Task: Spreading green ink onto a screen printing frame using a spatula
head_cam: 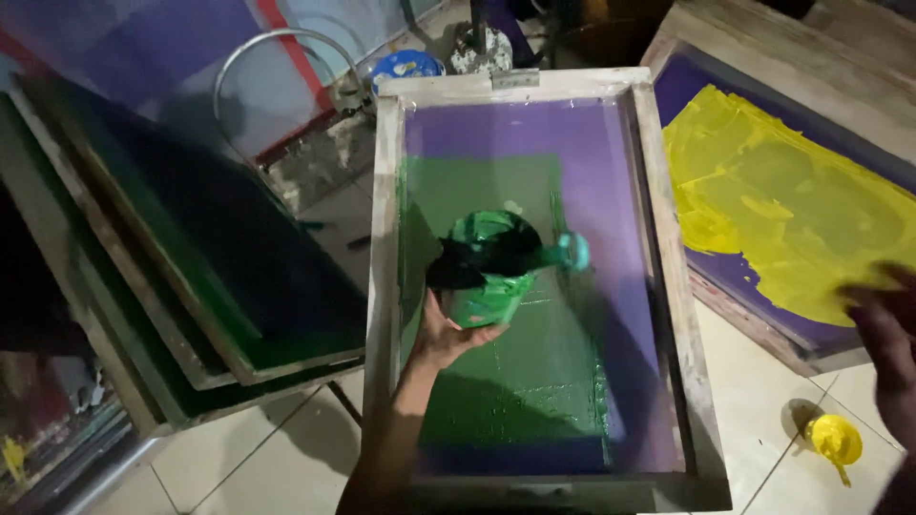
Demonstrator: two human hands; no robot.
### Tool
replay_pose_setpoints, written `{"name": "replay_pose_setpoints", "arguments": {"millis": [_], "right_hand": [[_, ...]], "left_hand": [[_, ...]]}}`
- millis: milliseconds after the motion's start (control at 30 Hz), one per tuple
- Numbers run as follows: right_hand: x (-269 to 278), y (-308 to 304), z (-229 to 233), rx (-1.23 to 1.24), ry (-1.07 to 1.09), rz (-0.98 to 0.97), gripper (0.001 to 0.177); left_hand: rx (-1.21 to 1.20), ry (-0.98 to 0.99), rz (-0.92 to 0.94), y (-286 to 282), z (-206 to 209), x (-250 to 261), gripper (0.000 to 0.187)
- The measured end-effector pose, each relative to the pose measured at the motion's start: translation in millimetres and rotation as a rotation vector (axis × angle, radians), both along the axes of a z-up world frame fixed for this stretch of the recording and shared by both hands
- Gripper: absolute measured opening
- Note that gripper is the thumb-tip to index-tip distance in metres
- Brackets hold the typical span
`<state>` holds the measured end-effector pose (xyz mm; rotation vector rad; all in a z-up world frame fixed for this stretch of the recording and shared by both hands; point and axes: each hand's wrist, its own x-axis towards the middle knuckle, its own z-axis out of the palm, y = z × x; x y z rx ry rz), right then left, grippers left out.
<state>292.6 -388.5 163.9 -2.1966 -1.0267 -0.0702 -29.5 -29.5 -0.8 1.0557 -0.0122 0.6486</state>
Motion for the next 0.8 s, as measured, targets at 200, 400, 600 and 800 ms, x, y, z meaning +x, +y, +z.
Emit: {"name": "replay_pose_setpoints", "arguments": {"millis": [200, 400, 600, 800], "right_hand": [[-88.8, 124.9, 133.7, 0.203, 0.456, 0.405, 0.064], [-117.7, 216.9, 206.3, -0.952, 0.400, 0.191, 0.063], [-128.4, 255.0, 207.4, -1.090, 0.634, 0.286, 0.043], [-105.4, 247.5, 171.0, -0.832, 0.120, 0.540, 0.038]], "left_hand": [[-0.220, 0.084, 0.078, -14.3, -27.6, 1.1, 0.132], [0.027, -0.048, 0.104, -16.7, 0.5, 5.0, 0.118], [0.148, 0.038, 0.220, -20.6, 47.0, 12.2, 0.088], [0.263, -0.086, 0.495, -15.4, 41.1, 20.5, 0.115]]}}
